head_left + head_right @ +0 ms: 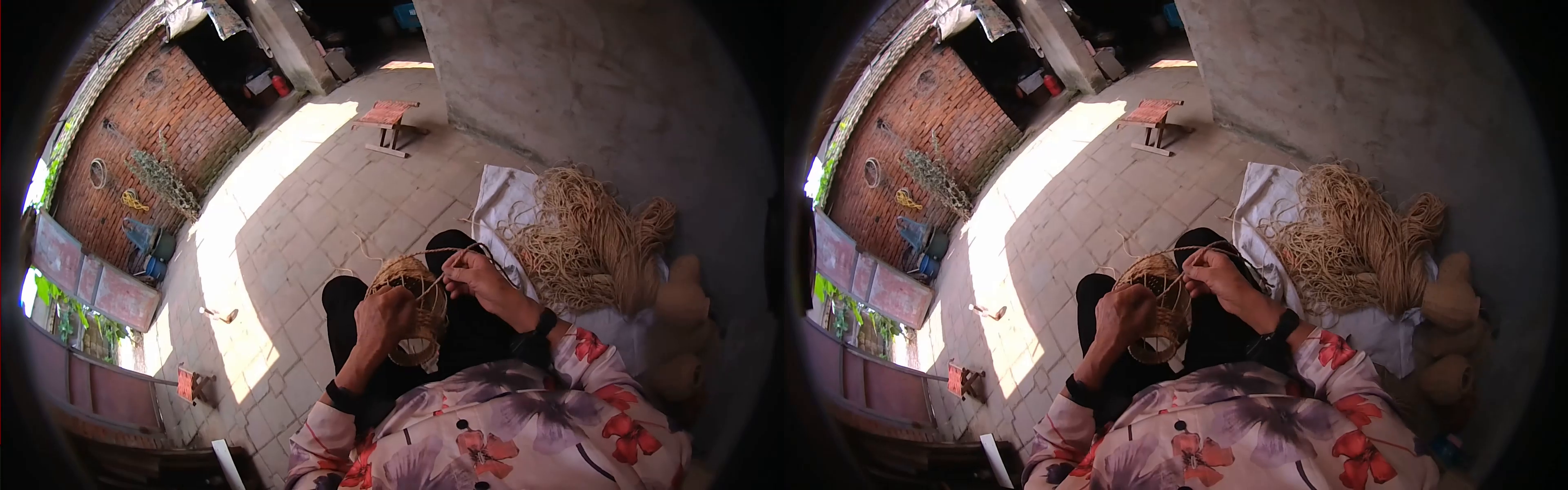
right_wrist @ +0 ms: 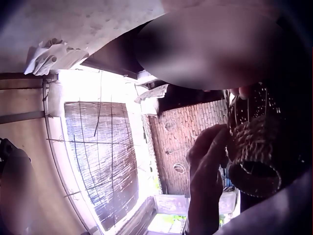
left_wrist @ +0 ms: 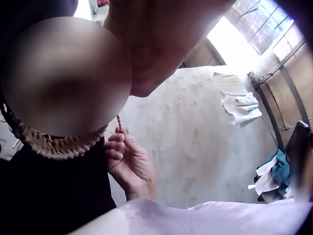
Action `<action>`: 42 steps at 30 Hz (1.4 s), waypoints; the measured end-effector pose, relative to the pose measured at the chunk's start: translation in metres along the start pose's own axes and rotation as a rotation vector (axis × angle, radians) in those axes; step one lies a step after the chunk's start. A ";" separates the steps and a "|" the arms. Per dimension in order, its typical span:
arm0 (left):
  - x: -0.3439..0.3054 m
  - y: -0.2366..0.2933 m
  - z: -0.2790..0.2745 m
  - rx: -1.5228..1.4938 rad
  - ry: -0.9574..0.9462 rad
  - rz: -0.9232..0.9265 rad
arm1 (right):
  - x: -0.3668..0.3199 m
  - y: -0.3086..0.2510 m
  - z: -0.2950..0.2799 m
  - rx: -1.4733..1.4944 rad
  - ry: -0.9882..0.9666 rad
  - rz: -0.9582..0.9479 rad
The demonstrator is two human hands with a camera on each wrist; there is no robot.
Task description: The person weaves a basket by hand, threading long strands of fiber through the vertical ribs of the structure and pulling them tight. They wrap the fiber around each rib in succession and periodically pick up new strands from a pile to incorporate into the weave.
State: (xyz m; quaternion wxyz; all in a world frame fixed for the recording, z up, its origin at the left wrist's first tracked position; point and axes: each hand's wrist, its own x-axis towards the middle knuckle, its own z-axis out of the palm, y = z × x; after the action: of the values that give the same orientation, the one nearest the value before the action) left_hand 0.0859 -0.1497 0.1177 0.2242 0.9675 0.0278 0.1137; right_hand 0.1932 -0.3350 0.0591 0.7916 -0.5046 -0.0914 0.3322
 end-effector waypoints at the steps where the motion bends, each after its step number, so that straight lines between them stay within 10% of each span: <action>1: 0.001 0.002 0.002 0.000 -0.005 0.000 | 0.008 -0.002 0.005 -0.007 -0.038 -0.019; 4: 0.004 0.004 0.000 0.054 -0.090 -0.114 | 0.031 -0.002 0.025 -0.018 -0.103 -0.053; 10: 0.001 0.007 0.006 0.046 -0.077 -0.177 | 0.041 0.016 0.040 -1.093 -0.044 -0.264; 15: -0.006 -0.002 0.006 -0.124 0.052 -0.318 | 0.040 0.005 0.064 -0.929 -0.041 -0.166; 21: -0.020 -0.025 0.000 -0.380 0.062 -0.314 | 0.042 0.000 0.076 -1.081 -0.091 -0.652; 23: -0.023 -0.022 -0.001 -0.336 0.046 -0.286 | 0.024 -0.005 0.058 -0.391 -0.134 -0.017; 29: -0.017 -0.006 -0.013 -0.038 0.176 -0.062 | -0.019 -0.003 -0.003 -0.242 -0.154 0.195; 34: -0.001 0.005 -0.004 0.056 0.109 0.297 | -0.020 -0.008 -0.029 -0.334 -0.061 0.029; 42: 0.010 0.015 0.004 0.155 -0.087 0.134 | 0.026 -0.015 0.005 -0.086 -0.074 -0.120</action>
State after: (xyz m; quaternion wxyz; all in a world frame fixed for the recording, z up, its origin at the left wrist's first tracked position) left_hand 0.0963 -0.1640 0.1232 0.1418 0.9856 -0.0379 0.0839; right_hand 0.2168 -0.3195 0.0690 0.7838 -0.5192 -0.1648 0.2981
